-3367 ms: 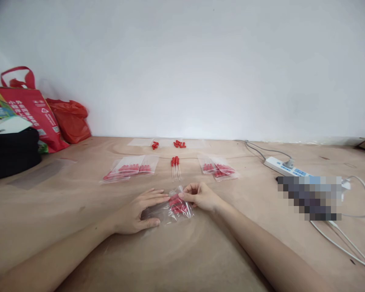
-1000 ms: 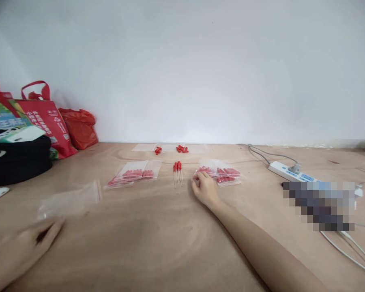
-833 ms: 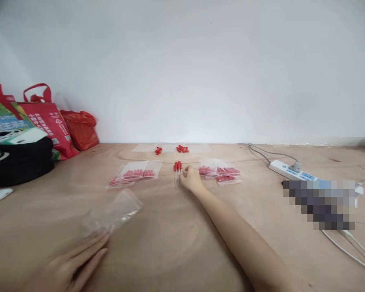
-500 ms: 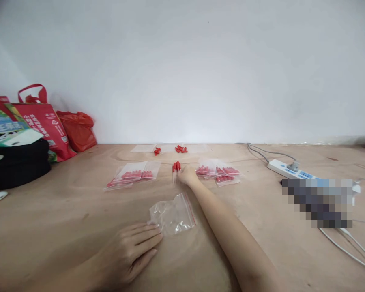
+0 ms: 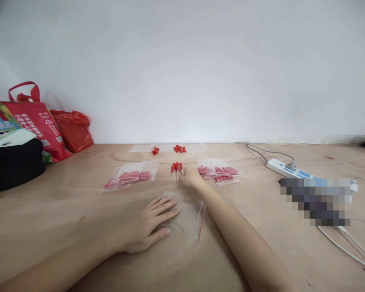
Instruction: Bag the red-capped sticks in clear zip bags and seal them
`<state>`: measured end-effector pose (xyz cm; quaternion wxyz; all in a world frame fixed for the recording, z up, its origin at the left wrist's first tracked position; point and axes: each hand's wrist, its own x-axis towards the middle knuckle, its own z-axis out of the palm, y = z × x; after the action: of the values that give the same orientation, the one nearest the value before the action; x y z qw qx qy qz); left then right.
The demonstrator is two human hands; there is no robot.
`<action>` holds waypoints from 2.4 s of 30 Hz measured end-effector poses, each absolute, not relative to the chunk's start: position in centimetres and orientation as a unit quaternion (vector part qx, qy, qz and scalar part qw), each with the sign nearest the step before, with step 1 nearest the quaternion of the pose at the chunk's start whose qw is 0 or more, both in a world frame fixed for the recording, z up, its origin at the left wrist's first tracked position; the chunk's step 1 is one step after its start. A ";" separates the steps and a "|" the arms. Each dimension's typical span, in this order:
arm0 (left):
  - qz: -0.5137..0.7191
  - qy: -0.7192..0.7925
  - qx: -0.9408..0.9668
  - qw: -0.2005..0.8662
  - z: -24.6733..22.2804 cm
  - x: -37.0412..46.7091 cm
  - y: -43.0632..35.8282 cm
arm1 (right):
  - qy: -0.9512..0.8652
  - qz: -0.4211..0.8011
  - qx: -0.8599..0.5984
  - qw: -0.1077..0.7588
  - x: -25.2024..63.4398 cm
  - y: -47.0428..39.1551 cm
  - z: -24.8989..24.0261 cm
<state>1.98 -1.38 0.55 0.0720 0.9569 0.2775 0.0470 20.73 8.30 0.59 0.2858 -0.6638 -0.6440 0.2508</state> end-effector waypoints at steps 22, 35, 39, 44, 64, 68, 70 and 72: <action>0.039 0.273 0.950 0.144 0.6 1.0 -0.5 | -0.409 0.454 -0.504 0.610 26.2 2.1 -3.2; 0.101 0.300 0.936 0.154 0.2 0.9 -1.2 | -0.395 0.435 -0.510 0.629 26.0 1.0 -3.2; 0.100 0.302 0.935 0.158 0.2 0.9 -1.1 | -0.394 0.377 -0.538 0.643 26.9 1.6 -3.4; 0.107 0.298 0.936 0.157 0.0 0.9 -1.0 | -0.375 0.429 -0.518 0.637 26.3 1.5 -3.7; 0.118 0.323 0.916 0.206 0.2 0.6 -1.0 | -0.513 0.616 -0.411 0.434 25.5 -0.6 -2.4; 0.115 0.321 0.918 0.205 0.1 0.5 -0.9 | -0.567 0.593 -0.399 0.409 25.9 -0.7 -1.9; 0.114 0.316 0.919 0.205 0.0 0.5 -0.8 | -0.579 0.599 -0.387 0.396 25.8 -0.8 -1.7; 0.118 0.310 0.921 0.207 -0.1 0.5 -0.8 | -0.588 0.613 -0.368 0.377 25.5 -1.0 -1.5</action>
<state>0.51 -0.81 -0.08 0.2067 0.9206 0.3095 0.1182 25.55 -0.97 -1.55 0.3770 -0.3679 -0.5885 0.6133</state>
